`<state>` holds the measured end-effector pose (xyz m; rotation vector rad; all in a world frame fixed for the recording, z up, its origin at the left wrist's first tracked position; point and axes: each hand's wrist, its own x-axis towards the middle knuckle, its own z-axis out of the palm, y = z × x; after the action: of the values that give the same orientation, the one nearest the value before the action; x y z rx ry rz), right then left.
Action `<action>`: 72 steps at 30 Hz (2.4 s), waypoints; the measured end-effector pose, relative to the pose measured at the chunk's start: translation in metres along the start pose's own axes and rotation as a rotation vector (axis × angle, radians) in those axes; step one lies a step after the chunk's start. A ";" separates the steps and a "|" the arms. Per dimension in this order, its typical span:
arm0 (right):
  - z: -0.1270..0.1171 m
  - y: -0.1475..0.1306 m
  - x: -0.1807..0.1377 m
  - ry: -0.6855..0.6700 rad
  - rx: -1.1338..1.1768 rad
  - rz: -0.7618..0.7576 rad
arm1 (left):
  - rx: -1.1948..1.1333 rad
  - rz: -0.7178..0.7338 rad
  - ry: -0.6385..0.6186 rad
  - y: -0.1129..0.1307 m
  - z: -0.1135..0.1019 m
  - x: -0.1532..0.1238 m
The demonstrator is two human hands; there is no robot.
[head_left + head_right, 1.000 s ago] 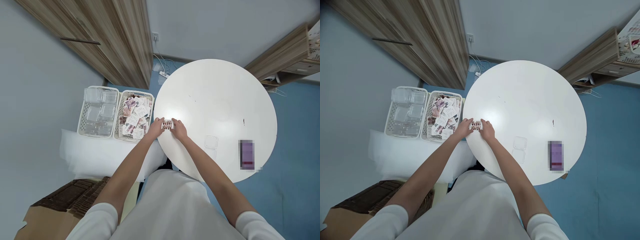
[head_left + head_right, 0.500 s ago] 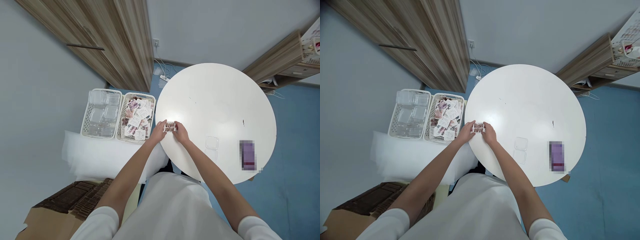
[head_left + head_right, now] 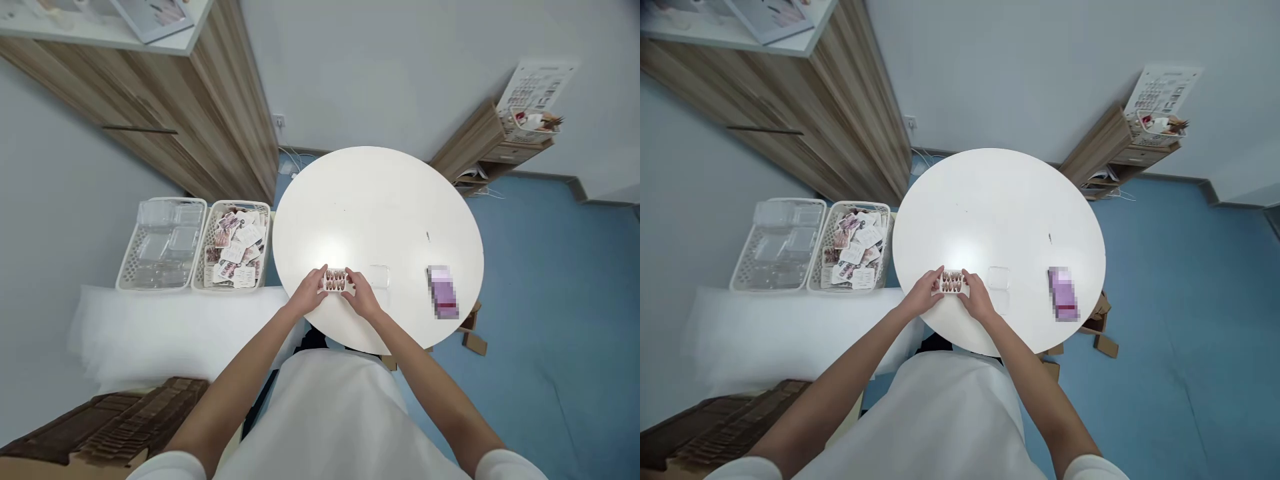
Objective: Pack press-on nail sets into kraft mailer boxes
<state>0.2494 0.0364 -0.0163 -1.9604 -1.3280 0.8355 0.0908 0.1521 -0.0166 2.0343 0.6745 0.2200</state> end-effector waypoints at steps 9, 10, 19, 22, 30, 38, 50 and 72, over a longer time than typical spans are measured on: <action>-0.042 0.059 -0.089 0.005 0.053 0.059 | 0.002 -0.050 -0.133 0.055 0.083 -0.016; -0.045 0.065 -0.095 0.000 0.049 0.068 | 0.012 -0.064 -0.154 0.060 0.090 -0.017; -0.067 0.099 -0.099 -0.019 -0.115 0.056 | 0.285 -0.137 -0.135 0.080 0.122 -0.004; -0.070 0.104 -0.090 -0.032 -0.174 0.048 | 0.391 -0.194 -0.126 0.082 0.124 0.003; -0.073 0.113 -0.070 -0.078 -0.222 0.044 | 0.478 -0.270 -0.157 0.081 0.124 0.024; -0.071 0.118 -0.064 -0.062 -0.216 0.027 | 0.501 -0.303 -0.194 0.075 0.128 0.028; -0.069 0.116 -0.064 -0.042 -0.220 0.057 | 0.519 -0.307 -0.204 0.071 0.129 0.029; -0.080 0.128 -0.085 -0.132 0.277 0.304 | -0.232 -0.679 0.072 0.063 0.134 0.005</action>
<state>0.3569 -0.0940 -0.0537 -1.9342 -0.9330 1.2419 0.1735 0.0308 -0.0361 1.4850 1.2758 -0.0297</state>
